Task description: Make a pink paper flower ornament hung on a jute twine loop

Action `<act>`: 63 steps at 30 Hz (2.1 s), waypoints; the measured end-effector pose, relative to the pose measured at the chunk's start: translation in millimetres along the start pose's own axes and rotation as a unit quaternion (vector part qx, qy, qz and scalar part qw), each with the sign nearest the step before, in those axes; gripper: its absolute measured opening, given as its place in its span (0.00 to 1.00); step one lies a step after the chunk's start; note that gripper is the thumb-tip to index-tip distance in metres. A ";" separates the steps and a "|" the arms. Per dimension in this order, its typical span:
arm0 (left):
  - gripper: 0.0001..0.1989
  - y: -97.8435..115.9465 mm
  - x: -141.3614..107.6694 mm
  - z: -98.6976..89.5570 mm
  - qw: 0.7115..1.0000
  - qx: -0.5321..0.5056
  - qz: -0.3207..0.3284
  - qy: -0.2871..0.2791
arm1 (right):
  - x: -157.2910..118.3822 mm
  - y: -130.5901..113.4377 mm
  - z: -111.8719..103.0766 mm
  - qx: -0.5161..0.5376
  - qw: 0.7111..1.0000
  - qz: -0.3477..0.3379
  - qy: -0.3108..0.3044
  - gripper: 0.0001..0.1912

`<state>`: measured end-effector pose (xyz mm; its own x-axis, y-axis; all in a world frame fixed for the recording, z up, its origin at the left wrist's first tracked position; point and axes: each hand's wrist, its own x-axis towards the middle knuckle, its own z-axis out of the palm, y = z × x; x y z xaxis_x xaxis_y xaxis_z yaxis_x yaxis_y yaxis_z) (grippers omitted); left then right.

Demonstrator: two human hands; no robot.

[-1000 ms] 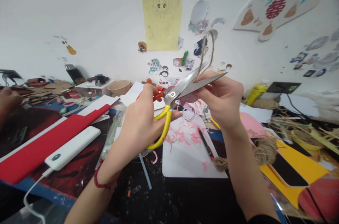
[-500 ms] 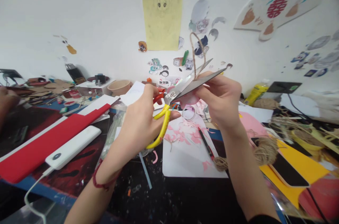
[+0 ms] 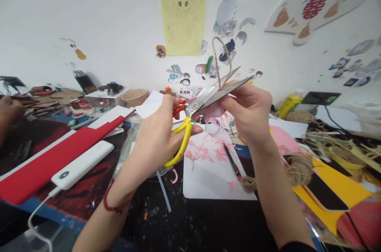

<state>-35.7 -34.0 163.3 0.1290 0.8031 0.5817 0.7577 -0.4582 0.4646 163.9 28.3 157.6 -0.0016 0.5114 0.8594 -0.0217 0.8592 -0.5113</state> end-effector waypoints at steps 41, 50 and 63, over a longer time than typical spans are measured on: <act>0.24 66.5 64.1 69.9 0.870 -0.466 -0.035 0.157 | -3.9 -7.2 -17.5 -0.523 0.825 -0.162 0.140 0.12; 0.22 72.2 87.1 70.5 0.835 -0.529 -0.052 0.145 | 6.8 -10.6 -23.8 -0.539 0.802 -0.207 0.152 0.08; 0.22 70.2 103.9 70.7 0.876 -0.477 0.057 -0.038 | 15.2 -39.2 -72.6 -0.156 0.974 0.153 0.056 0.05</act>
<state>76.1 44.2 209.2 0.2378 0.7384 0.6310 -0.1371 -0.6176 0.7744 237.3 3.8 190.0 0.1490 0.7285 0.6687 0.2669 0.6215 -0.7366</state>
